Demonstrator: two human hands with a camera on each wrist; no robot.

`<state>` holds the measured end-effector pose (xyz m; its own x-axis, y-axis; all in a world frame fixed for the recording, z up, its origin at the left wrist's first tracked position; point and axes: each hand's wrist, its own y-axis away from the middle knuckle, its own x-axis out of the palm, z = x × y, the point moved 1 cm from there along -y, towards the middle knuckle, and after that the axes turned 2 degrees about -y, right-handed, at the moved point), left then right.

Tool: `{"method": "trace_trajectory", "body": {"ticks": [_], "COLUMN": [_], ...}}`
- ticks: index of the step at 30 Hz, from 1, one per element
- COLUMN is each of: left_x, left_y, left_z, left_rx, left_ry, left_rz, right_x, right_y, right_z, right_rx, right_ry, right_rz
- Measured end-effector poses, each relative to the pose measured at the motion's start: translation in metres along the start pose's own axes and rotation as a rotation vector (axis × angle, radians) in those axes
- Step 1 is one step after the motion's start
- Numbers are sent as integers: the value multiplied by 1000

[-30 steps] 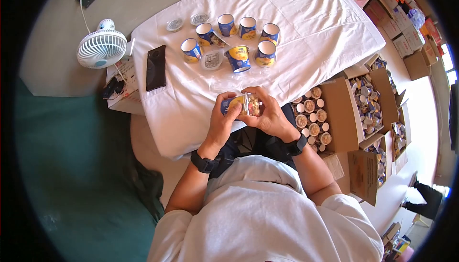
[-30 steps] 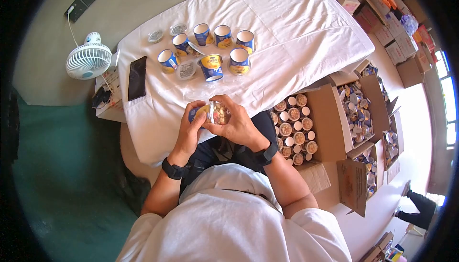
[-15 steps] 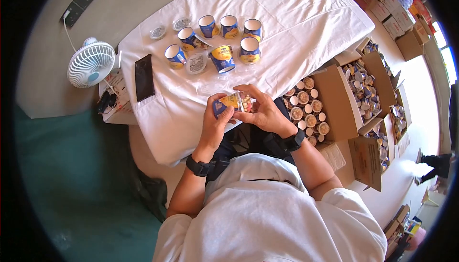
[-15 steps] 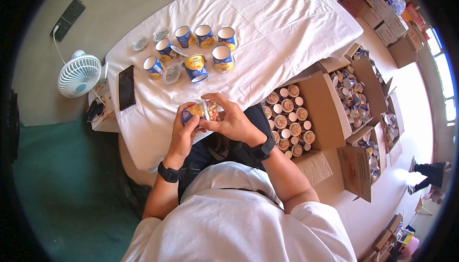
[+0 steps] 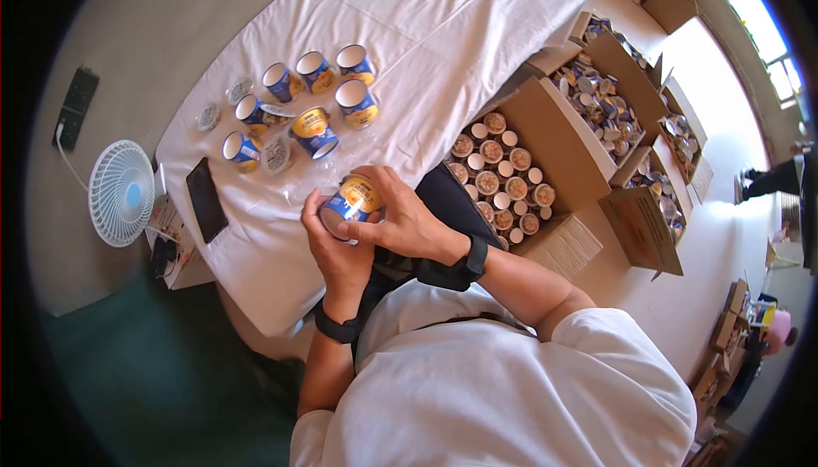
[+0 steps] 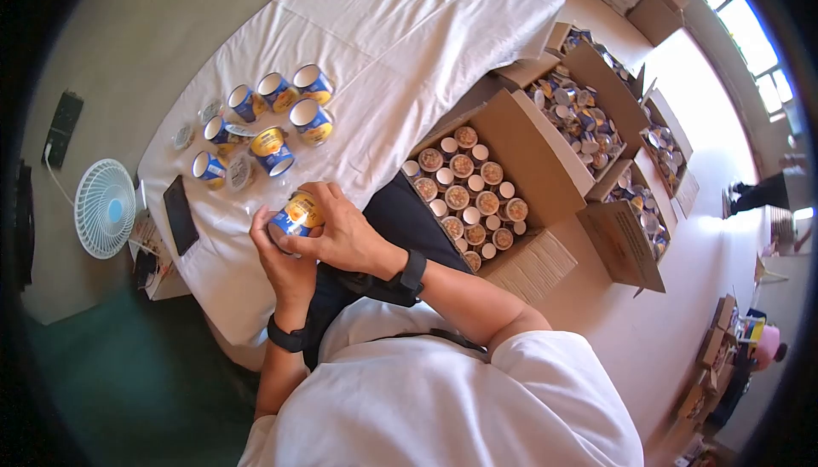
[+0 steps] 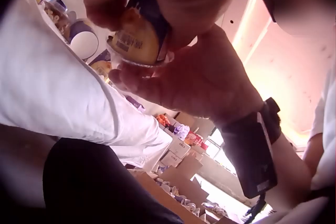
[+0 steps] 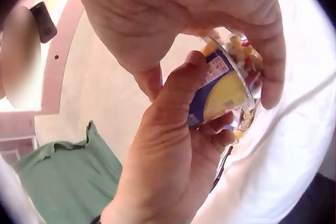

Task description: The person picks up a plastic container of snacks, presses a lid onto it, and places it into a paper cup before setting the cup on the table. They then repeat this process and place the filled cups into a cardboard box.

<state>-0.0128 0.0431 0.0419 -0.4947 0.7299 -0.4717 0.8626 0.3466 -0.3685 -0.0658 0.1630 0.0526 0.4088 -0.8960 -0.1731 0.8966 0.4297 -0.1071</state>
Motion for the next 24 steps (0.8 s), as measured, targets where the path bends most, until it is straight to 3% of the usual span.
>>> {"method": "trace_trajectory", "body": {"ticks": [3, 4, 7, 8, 11, 16, 20, 21, 22, 24], "left_x": [3, 4, 9, 10, 16, 37, 51, 52, 52, 50], "left_y": [-6, -7, -5, -4, -9, -9, -2, -1, -3, -8], "left_z": [-2, -4, -9, -9, -11, -29, -34, -29, -19, -12], "left_rx": [108, 48, -105, -63, 277, 375, 230, 261, 292, 315], "left_ry": [-56, 2, 161, 121, -154, -117, 94, 38, -18, -73], "left_rz": [31, 85, 188, 174, 176, 232, 352, 380, 405, 424], "right_x": [-3, -5, -12, -18, -36, -61, -92, -106, -123, -152], "right_y": [0, 1, 7, 9, 18, 28, 45, 52, 58, 75], "right_z": [-13, -13, -19, -18, -4, -9, -31, -32, -39, -56], "right_rx": [149, 150, 70, -2, 148, 48, 216, 307, 269, 364], "right_ry": [-354, -380, -161, 9, 111, 37, -364, -453, -503, -656], "right_rz": [97, 94, 24, -3, 1, -85, -176, -217, -237, -345]}}
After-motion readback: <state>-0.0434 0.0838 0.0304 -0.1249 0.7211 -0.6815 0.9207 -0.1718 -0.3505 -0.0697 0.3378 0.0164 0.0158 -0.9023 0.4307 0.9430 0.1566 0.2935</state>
